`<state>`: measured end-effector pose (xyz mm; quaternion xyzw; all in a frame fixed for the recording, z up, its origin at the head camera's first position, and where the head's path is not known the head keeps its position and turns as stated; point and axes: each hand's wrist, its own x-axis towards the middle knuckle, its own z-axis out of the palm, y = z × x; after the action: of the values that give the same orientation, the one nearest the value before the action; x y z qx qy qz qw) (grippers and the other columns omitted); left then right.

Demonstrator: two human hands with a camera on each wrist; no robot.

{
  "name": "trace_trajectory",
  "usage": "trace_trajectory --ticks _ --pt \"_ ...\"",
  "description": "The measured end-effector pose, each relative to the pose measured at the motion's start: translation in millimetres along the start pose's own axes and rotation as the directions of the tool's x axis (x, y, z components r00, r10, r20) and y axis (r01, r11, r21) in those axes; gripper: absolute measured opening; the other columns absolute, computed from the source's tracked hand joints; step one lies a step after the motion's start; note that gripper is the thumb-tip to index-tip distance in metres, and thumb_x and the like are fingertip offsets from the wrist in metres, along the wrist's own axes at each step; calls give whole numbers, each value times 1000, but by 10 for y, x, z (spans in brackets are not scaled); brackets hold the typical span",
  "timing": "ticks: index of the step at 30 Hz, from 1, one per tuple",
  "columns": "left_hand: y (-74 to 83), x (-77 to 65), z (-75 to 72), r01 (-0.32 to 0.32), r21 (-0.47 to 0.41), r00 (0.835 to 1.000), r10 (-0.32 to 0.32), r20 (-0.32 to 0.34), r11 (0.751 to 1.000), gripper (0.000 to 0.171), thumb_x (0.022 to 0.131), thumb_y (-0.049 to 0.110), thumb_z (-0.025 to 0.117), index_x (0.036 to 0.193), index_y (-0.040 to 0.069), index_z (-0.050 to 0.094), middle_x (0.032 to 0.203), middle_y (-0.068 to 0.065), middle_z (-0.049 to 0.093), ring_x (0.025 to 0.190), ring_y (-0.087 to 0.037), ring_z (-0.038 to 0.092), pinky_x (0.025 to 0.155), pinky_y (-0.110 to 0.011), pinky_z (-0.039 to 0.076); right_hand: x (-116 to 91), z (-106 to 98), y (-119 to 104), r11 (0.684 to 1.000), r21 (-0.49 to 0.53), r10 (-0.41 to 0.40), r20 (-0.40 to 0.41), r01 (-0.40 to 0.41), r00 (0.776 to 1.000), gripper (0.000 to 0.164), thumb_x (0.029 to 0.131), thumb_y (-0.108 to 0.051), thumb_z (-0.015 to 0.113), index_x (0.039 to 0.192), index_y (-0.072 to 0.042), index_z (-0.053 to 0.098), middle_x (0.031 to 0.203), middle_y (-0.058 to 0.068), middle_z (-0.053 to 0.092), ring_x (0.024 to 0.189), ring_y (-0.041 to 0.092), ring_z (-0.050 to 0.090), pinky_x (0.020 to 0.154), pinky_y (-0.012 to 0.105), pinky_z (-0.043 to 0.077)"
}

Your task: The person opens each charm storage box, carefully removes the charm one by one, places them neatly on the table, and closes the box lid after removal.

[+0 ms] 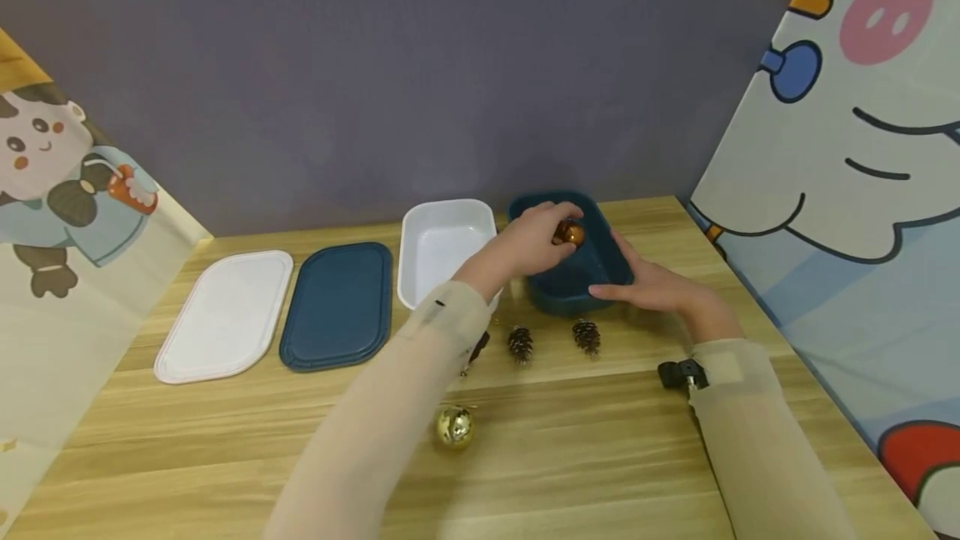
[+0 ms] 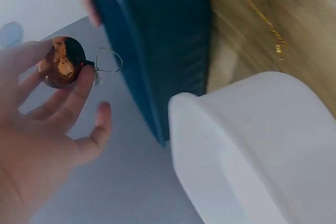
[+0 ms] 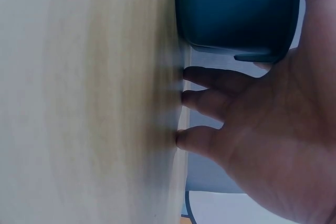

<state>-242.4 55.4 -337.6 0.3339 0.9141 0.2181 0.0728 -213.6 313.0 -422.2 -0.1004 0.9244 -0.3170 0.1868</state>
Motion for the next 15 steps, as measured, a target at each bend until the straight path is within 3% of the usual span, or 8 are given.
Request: trace_trajectory --ticks 6,15 --pt "90 -105 -105 -52 -68 998 49 -43 996 52 112 29 56 163 25 42 158 -10 47 135 -26 57 110 -42 54 -11 -14 -6 1000 13 -1 12 1 1000 119 100 -65 62 165 -31 -31 178 27 -10 158 61 17 120 78 30" --pt "78 -218 -116 -148 -244 983 115 -143 959 33 112 33 57 140 17 62 137 -3 64 120 -19 62 100 -35 54 2 -4 -2 999 49 -12 9 12 1000 119 100 -63 65 165 -30 -30 178 24 -12 160 59 11 122 78 27"
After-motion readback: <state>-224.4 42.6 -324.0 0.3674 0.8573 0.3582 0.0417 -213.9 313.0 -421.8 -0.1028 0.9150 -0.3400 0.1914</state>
